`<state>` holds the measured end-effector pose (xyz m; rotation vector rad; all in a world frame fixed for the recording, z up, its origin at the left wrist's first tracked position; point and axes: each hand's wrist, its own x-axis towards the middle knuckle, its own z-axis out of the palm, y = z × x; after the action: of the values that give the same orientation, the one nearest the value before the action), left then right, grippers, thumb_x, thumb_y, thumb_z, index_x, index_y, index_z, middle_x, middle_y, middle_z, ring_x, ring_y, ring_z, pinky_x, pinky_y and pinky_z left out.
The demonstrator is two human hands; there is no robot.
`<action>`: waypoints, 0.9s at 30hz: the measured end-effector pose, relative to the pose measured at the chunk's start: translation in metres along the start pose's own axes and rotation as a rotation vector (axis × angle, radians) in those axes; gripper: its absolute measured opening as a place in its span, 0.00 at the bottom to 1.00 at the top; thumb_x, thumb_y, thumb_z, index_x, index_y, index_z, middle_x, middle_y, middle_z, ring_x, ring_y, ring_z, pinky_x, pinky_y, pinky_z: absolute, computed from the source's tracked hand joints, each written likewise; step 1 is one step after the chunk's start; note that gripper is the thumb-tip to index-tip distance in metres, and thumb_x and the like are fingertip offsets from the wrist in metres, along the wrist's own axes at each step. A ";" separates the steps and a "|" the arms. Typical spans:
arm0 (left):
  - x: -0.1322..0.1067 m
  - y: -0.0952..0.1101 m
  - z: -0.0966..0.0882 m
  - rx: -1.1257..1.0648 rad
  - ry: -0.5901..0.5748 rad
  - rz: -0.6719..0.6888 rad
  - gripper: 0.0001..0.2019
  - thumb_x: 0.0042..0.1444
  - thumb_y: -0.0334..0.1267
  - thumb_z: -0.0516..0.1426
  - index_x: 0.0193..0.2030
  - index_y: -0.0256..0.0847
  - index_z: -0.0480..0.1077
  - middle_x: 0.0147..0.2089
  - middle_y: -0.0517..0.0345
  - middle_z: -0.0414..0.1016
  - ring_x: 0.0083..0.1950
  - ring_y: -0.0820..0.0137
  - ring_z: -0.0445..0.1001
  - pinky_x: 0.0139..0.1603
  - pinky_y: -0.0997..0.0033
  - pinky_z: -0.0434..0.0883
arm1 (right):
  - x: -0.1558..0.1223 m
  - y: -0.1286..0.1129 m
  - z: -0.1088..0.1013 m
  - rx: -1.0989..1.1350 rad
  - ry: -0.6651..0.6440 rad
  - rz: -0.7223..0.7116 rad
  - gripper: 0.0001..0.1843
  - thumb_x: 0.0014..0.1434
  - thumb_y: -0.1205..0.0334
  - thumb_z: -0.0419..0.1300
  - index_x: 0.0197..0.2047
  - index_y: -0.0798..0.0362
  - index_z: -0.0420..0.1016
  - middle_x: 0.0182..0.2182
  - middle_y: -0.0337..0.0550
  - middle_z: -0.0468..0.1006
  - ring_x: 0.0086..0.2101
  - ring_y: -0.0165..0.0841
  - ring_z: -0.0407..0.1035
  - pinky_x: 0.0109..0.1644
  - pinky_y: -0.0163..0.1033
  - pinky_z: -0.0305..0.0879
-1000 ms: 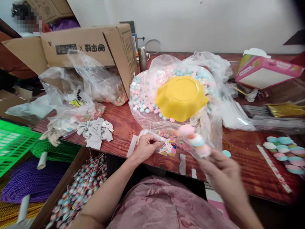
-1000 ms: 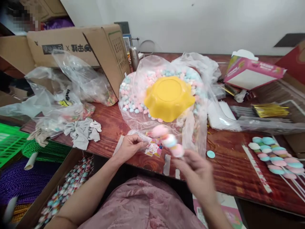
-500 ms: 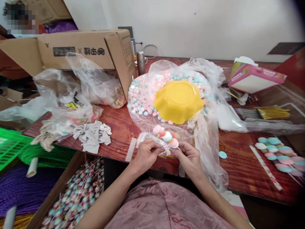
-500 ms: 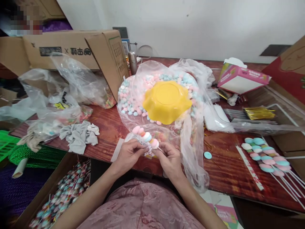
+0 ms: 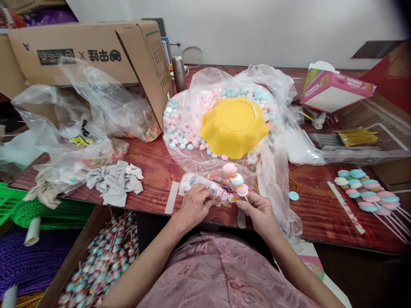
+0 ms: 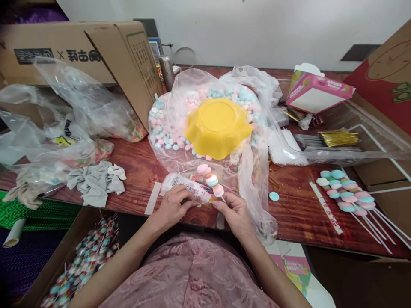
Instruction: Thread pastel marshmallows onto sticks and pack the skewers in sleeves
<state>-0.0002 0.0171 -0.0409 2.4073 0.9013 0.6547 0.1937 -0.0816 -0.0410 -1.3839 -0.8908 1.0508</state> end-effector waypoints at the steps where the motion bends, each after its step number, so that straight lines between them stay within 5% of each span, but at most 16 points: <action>1: 0.001 0.001 -0.001 0.005 -0.017 -0.002 0.06 0.59 0.38 0.63 0.33 0.41 0.77 0.34 0.55 0.75 0.38 0.65 0.71 0.39 0.66 0.67 | -0.001 -0.002 0.000 -0.004 -0.007 0.005 0.14 0.50 0.48 0.69 0.35 0.49 0.82 0.33 0.41 0.82 0.33 0.36 0.72 0.38 0.40 0.70; 6: 0.005 0.001 -0.001 -0.016 -0.103 -0.002 0.08 0.63 0.38 0.59 0.42 0.44 0.81 0.35 0.55 0.76 0.39 0.65 0.72 0.40 0.66 0.66 | 0.001 -0.006 0.008 -0.031 -0.024 0.010 0.12 0.50 0.50 0.69 0.32 0.49 0.84 0.31 0.40 0.82 0.32 0.38 0.74 0.38 0.42 0.72; 12: 0.003 -0.001 0.002 -0.316 0.017 -0.156 0.05 0.57 0.34 0.63 0.30 0.41 0.78 0.29 0.58 0.73 0.35 0.69 0.71 0.38 0.68 0.66 | 0.004 -0.002 0.006 -0.026 0.007 -0.009 0.15 0.47 0.50 0.70 0.37 0.49 0.84 0.34 0.41 0.83 0.34 0.39 0.75 0.41 0.43 0.72; 17: 0.002 0.002 0.002 -0.444 0.091 -0.210 0.07 0.52 0.32 0.66 0.26 0.39 0.74 0.27 0.61 0.70 0.33 0.71 0.68 0.35 0.70 0.63 | 0.004 -0.005 -0.005 -0.076 0.018 -0.022 0.13 0.49 0.52 0.70 0.23 0.52 0.78 0.22 0.37 0.75 0.25 0.30 0.66 0.32 0.35 0.66; 20: 0.002 0.003 0.001 -0.462 0.091 -0.212 0.09 0.52 0.33 0.67 0.24 0.39 0.73 0.26 0.62 0.69 0.32 0.72 0.67 0.34 0.71 0.62 | 0.002 -0.008 -0.011 -0.083 0.012 -0.026 0.15 0.52 0.50 0.68 0.24 0.53 0.78 0.23 0.37 0.75 0.25 0.29 0.65 0.30 0.34 0.64; 27: 0.001 0.000 -0.001 -0.468 0.099 -0.253 0.09 0.51 0.33 0.67 0.25 0.38 0.72 0.26 0.62 0.71 0.30 0.73 0.67 0.33 0.73 0.63 | -0.021 -0.023 -0.060 -0.291 0.257 -0.192 0.12 0.58 0.51 0.66 0.37 0.50 0.84 0.27 0.39 0.80 0.27 0.30 0.71 0.30 0.32 0.69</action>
<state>0.0003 0.0184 -0.0402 1.8283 0.9503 0.7905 0.2455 -0.1187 -0.0178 -1.5957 -0.9882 0.5972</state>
